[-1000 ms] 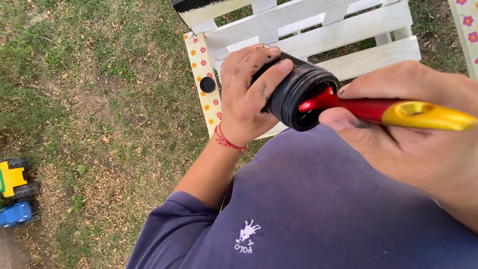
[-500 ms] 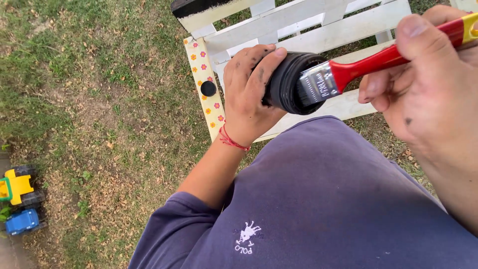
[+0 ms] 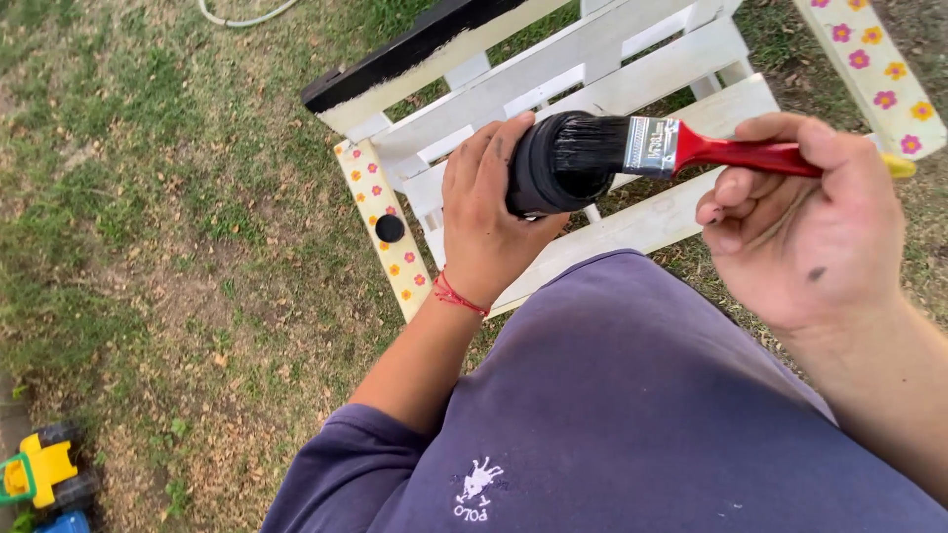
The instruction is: Painting a white wooden chair with black paint using a paintbrush while holding the paint container.
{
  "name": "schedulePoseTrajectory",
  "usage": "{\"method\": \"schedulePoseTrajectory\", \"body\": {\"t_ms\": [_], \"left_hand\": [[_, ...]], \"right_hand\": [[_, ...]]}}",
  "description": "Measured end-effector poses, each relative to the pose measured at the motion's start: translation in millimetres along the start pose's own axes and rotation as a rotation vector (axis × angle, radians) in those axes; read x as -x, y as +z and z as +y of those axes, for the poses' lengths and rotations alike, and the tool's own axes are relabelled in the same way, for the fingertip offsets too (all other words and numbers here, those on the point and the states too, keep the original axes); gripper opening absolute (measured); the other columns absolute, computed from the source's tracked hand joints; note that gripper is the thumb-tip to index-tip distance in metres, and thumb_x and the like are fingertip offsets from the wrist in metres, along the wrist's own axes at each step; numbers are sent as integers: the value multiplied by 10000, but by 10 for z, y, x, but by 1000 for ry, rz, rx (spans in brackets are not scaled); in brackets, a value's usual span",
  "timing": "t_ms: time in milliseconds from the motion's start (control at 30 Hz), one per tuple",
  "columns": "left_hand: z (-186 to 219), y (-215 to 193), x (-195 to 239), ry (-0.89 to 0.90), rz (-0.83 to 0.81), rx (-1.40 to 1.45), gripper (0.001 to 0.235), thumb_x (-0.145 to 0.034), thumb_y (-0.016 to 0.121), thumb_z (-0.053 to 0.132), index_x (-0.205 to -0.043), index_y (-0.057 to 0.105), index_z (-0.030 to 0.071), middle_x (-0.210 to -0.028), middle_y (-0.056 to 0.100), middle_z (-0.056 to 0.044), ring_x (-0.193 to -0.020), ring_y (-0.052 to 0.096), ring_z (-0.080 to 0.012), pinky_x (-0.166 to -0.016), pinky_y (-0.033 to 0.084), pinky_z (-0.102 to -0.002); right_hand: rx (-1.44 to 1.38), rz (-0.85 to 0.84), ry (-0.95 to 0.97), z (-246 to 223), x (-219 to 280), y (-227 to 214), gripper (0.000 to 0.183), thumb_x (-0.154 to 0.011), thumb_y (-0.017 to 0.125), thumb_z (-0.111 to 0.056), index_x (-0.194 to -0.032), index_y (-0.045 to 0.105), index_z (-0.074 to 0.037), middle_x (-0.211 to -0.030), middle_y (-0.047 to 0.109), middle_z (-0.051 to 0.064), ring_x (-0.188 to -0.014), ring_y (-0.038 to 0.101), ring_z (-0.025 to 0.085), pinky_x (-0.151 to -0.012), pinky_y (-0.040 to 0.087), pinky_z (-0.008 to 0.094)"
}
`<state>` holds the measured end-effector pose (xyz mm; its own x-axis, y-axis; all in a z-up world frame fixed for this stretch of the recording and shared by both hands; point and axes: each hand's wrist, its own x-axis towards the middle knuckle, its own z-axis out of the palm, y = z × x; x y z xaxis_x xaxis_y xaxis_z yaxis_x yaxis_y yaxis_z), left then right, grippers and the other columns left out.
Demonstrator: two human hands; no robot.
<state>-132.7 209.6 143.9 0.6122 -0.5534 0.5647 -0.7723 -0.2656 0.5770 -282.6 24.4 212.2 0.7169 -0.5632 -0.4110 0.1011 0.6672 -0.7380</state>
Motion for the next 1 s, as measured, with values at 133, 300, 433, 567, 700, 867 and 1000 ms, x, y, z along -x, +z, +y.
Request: {"method": "schedulePoseTrajectory", "body": {"t_ms": [133,300,433,567,700,867,1000], "left_hand": [[34,186,-89,-82,-39,67,782,-715,883,214,-1378,477,130,-1346,578,-73,-1278,557,-284,-1146,414,-434],[75,466,-253,-163,-72,162,779,-746,913,230,-1372,459,130,-1346,557,-45,-1271,557,-256,-1153,401,-405],[44,787,-456,-178,-118,242,777,-751,903,214,-1366,441,104,-1328,543,-87,-1247,552,-271,-1109,433,-407],[20,1168,-678,-297,-169,254,760,-727,896,207,-1339,459,94,-1311,548,-94,-1245,536,-268,-1098,424,-400],[-70,1654,-881,-365,-203,275,810,-723,912,196,-1372,440,83,-1313,507,-106,-1254,526,-259,-1083,455,-370],[-263,2321,-1058,-480,-92,238,920,-562,976,92,-1335,482,25,-1253,570,-158,-1198,592,-307,-1058,444,-455],[-254,2690,-1243,-545,-95,188,944,-542,984,79,-1336,476,21,-1240,582,-153,-1180,613,-306,-1057,448,-457]], "right_hand": [[-262,-465,-78,2,-16,-331,247,-1039,493,-172,-1101,688,-34,-895,715,195,-816,702,331,-550,536,291],[-271,-640,-171,-69,-147,-631,228,-1033,513,-178,-1186,604,-36,-986,667,242,-951,662,366,-576,491,355],[-329,-632,-169,-228,-429,-862,350,-1052,474,-264,-1251,657,-42,-1040,656,245,-972,609,358,-643,485,399],[-332,-453,-212,-303,-1000,-1354,422,-1038,500,-171,-1420,557,0,-1142,676,321,-1001,690,401,-646,542,382],[117,-169,-453,-444,-1741,-1806,476,-1055,472,-242,-1478,457,-25,-1127,658,300,-899,707,318,-638,584,300],[230,-122,-544,-592,-2995,-2391,306,-1019,466,-152,-1284,540,-18,-984,665,303,-836,667,272,-615,554,317],[122,-198,-458,-616,-3756,-2741,259,-982,479,-135,-1162,554,36,-997,627,289,-872,645,295,-628,556,341]]}}
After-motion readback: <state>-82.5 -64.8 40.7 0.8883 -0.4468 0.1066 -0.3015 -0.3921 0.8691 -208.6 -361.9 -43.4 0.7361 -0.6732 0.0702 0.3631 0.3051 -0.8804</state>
